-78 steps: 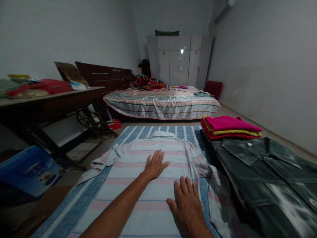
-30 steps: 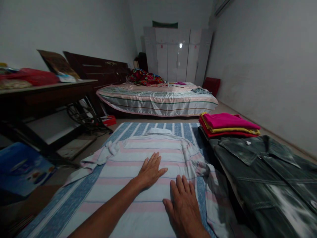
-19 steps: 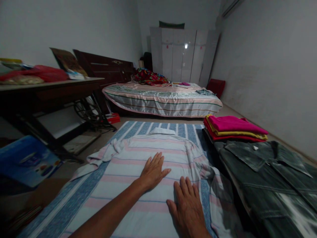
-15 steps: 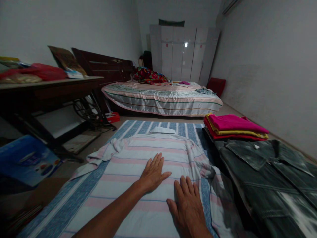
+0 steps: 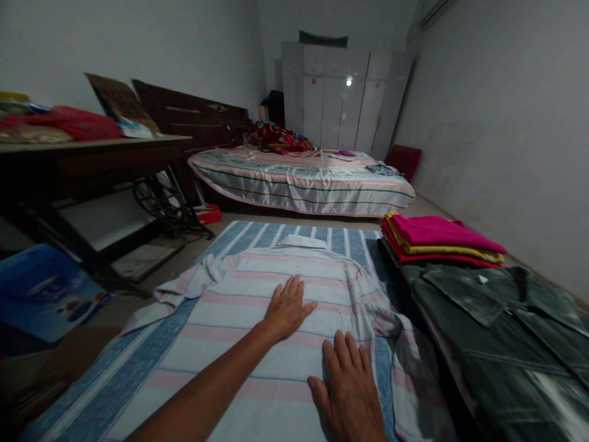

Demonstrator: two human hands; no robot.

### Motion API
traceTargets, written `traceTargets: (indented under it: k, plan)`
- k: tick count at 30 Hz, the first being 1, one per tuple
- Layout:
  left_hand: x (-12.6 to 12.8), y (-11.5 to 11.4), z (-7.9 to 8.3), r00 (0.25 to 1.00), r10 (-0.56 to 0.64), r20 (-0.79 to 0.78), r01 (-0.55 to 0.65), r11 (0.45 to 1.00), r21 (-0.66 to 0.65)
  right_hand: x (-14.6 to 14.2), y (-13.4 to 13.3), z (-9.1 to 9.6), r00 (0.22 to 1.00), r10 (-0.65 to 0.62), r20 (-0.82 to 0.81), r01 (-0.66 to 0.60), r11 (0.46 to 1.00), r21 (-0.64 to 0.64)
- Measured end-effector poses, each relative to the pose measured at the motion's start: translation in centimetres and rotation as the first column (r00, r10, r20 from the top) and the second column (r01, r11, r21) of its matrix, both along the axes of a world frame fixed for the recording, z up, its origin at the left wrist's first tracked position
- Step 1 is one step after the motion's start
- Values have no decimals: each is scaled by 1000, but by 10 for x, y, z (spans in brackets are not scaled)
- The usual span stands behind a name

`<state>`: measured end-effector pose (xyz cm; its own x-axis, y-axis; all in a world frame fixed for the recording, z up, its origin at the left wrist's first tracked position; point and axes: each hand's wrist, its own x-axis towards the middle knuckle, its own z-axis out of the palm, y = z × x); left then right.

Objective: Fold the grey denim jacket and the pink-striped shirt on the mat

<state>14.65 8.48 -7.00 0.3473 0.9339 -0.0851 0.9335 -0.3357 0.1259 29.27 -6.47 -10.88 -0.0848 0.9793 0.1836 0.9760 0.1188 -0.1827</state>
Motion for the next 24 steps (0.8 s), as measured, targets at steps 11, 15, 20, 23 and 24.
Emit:
traceTargets:
  k: [11,15,20,23,24]
  plan:
    - [5,28,-5,1000,11,13,-11,1000,-26,4,3,-12,1000,18,21,-18,999,26]
    - [9,29,-4,1000,21,15,-20,999,-43,5,3,-12,999,14,36,-15,999,28]
    - [15,25,1,1000,9,19,-8,1000,-24,4,2,-7,999,8,41,-8,1000,18]
    - [16,24,-1,1000,-1,25,1,1000,-13,2,1,-2,999,-1,48,0,1000,14]
    - [16,25,-2,999,-9,31,9,1000,3,2,2,-1,999,1,48,-2,1000,13]
